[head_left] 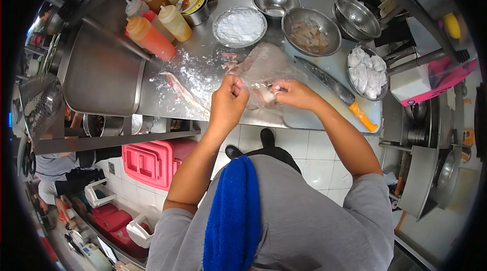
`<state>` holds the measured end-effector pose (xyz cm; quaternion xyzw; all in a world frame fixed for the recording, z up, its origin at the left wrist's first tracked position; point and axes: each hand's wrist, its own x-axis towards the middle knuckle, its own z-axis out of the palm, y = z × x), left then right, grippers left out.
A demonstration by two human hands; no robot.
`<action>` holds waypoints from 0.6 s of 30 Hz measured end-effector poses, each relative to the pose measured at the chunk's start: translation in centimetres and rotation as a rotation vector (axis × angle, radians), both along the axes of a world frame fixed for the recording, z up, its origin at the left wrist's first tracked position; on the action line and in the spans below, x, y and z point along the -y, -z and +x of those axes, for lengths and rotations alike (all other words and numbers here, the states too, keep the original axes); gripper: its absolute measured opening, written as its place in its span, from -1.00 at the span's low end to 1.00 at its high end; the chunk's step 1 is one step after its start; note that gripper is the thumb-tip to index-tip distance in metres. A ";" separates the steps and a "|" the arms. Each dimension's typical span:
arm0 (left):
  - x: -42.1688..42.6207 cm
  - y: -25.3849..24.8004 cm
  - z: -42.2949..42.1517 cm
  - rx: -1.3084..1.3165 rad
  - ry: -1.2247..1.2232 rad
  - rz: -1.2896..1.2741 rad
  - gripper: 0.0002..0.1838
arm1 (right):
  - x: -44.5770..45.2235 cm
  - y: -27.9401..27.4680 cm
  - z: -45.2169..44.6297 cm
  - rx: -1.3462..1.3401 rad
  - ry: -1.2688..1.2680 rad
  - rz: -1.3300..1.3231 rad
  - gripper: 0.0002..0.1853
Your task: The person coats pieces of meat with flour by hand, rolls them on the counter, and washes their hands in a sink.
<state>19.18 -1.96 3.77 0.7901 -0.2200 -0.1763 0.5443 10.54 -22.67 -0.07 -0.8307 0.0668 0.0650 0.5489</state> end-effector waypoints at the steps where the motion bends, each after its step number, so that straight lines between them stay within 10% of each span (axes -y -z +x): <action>1: 0.0 0.0 0.0 -0.008 0.005 0.003 -0.92 | 0.4 -0.4 0.0 -0.055 -0.040 0.060 -0.70; 13: 0.4 -0.5 -0.8 0.001 0.051 -0.022 -0.92 | -5.8 2.6 1.1 0.028 0.186 -0.778 -0.57; 18: -0.1 -0.3 -0.7 0.036 0.023 0.007 -0.88 | -4.2 0.6 1.6 -0.190 0.098 -0.522 -0.65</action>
